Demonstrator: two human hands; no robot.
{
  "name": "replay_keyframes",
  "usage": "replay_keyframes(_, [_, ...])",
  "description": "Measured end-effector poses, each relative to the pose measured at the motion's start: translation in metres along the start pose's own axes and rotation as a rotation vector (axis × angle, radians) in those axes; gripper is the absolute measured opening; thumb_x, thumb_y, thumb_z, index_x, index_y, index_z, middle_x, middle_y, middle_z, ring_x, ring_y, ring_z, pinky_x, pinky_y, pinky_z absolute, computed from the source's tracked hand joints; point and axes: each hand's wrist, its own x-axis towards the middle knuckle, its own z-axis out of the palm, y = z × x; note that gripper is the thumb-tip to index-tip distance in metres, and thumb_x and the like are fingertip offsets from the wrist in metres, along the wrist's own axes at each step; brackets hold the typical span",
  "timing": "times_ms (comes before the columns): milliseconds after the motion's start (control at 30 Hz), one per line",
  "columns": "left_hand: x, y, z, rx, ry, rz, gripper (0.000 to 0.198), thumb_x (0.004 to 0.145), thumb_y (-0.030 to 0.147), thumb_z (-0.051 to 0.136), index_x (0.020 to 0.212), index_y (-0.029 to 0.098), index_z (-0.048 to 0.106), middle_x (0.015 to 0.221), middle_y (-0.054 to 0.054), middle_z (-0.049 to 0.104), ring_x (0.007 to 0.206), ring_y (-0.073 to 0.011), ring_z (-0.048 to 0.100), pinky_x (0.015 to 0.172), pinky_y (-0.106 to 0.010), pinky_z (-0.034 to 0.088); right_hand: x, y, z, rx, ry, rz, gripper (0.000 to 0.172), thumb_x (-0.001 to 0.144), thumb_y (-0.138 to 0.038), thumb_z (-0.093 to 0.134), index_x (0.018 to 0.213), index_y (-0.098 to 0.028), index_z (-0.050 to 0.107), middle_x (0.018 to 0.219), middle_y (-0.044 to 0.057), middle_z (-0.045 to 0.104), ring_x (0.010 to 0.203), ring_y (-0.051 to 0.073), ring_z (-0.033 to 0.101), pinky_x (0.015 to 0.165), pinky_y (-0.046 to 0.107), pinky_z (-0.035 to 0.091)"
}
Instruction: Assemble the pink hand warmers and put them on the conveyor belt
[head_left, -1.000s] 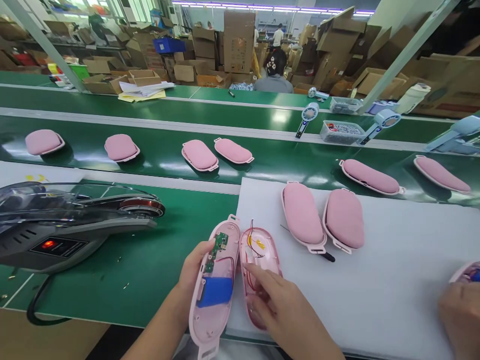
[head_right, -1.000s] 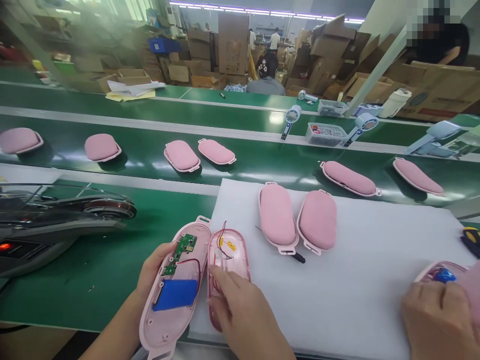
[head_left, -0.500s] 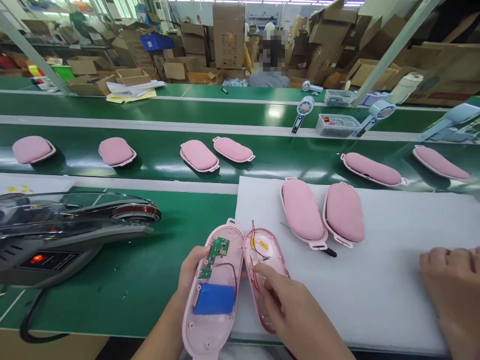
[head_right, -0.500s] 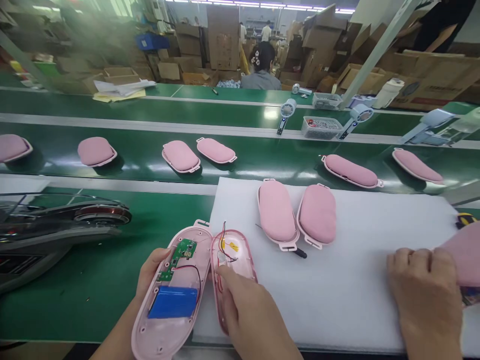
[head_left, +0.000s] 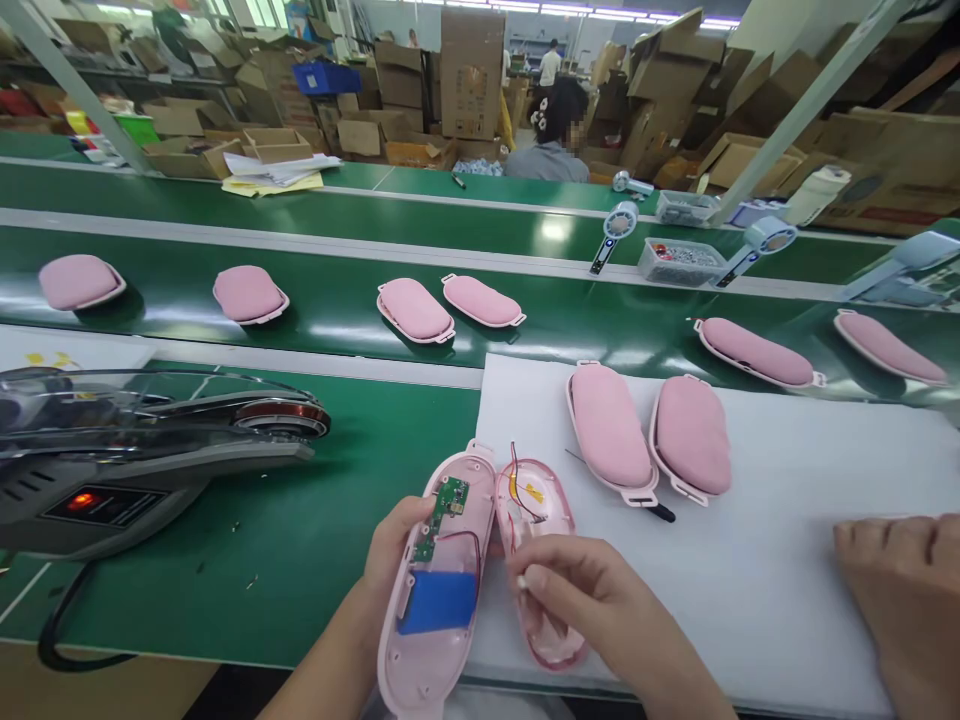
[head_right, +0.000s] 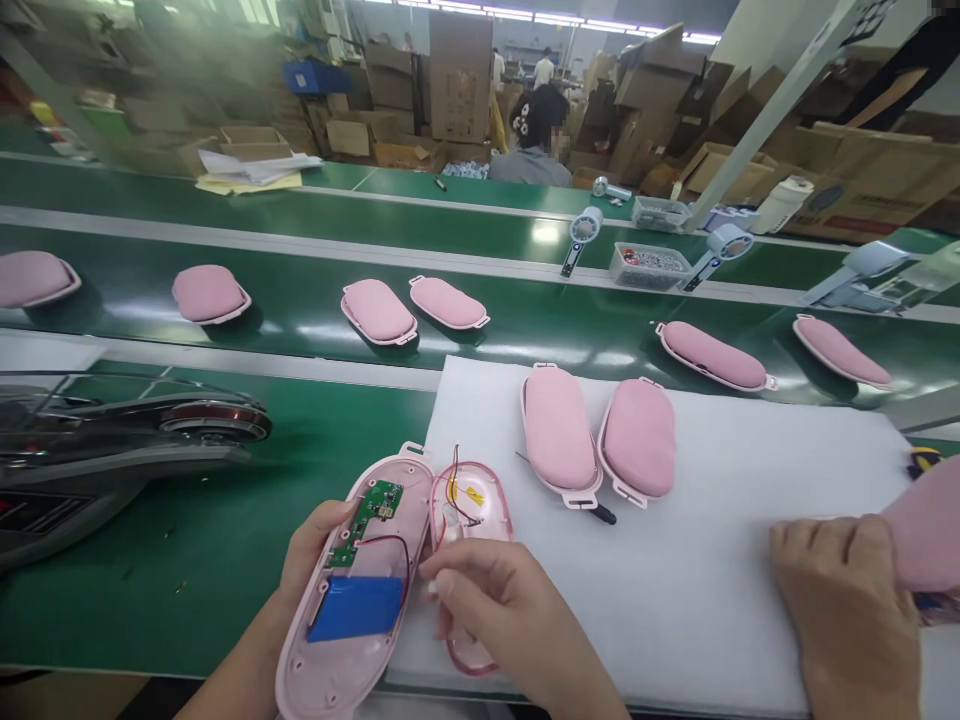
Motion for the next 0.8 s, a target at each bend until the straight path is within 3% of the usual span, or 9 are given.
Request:
replay_keyframes(67, [-0.001,0.0,0.004,0.008,-0.008,-0.023,0.035,0.08,0.039,0.055,0.075,0.009,0.072,0.07,-0.01,0.074,0.071,-0.0236,0.068,0.07,-0.031,0.049,0.007,-0.01,0.002,0.025,-0.026,-0.031,0.021,0.077,-0.034,0.064,0.091,-0.019,0.07,0.069,0.0,0.063,0.063,0.013,0.06,0.058,0.024,0.045])
replay_keyframes(167, [-0.001,-0.001,0.011,0.014,-0.008,0.022,0.03,0.08,0.034,0.057,0.075,0.009,0.072,0.072,-0.01,0.073,0.07,-0.0215,0.066,0.066,-0.027,0.047,0.016,-0.019,0.008,-0.212,0.15,-0.241,0.012,0.076,-0.026,0.064,0.084,-0.022,0.071,0.076,0.002,0.064,0.069,0.014,0.058,0.064,0.026,0.047])
replay_keyframes(267, [-0.001,-0.002,0.017,0.03,0.021,0.103,0.03,0.074,0.032,0.063,0.088,0.006,0.073,0.075,-0.01,0.073,0.074,-0.0221,0.066,0.07,-0.027,0.046,0.024,-0.02,0.013,-0.364,0.26,-0.412,0.012,0.081,-0.027,0.057,0.081,-0.023,0.068,0.084,0.003,0.064,0.07,0.015,0.057,0.062,0.025,0.046])
replay_keyframes(400, [-0.003,-0.005,0.017,0.043,0.091,0.11,0.035,0.075,0.032,0.064,0.096,0.005,0.072,0.074,-0.009,0.073,0.069,-0.0205,0.065,0.07,-0.028,0.046,0.03,-0.015,0.016,-0.31,0.331,-0.285,0.022,0.087,-0.041,0.053,0.09,-0.022,0.063,0.07,0.001,0.064,0.056,0.014,0.055,0.051,0.023,0.044])
replay_keyframes(533, [-0.005,-0.008,0.019,0.042,0.079,0.117,0.043,0.075,0.031,0.062,0.109,0.006,0.068,0.087,-0.012,0.075,0.081,-0.0266,0.068,0.078,-0.033,0.047,0.027,-0.013,0.017,-0.541,0.498,-0.307,0.028,0.087,-0.046,0.051,0.081,-0.022,0.066,0.06,0.0,0.062,0.054,0.015,0.056,0.055,0.025,0.043])
replay_keyframes(667, [-0.002,-0.011,0.025,0.007,0.019,0.175,0.055,0.071,0.03,0.065,0.122,0.012,0.06,0.093,-0.009,0.074,0.086,-0.0271,0.067,0.08,-0.034,0.046,0.021,-0.022,0.023,-0.557,0.313,-0.291,0.03,0.09,-0.039,0.043,0.086,-0.021,0.067,0.066,0.001,0.064,0.06,0.015,0.057,0.057,0.024,0.042])
replay_keyframes(800, [0.0,-0.015,0.028,0.029,0.0,0.234,0.058,0.069,0.029,0.068,0.125,0.016,0.058,0.096,-0.007,0.072,0.086,-0.0224,0.065,0.076,-0.029,0.046,0.02,-0.033,0.028,-0.532,0.174,-0.152,0.025,0.085,-0.032,0.045,0.069,-0.02,0.06,0.064,0.0,0.06,0.06,0.013,0.051,0.055,0.023,0.037])
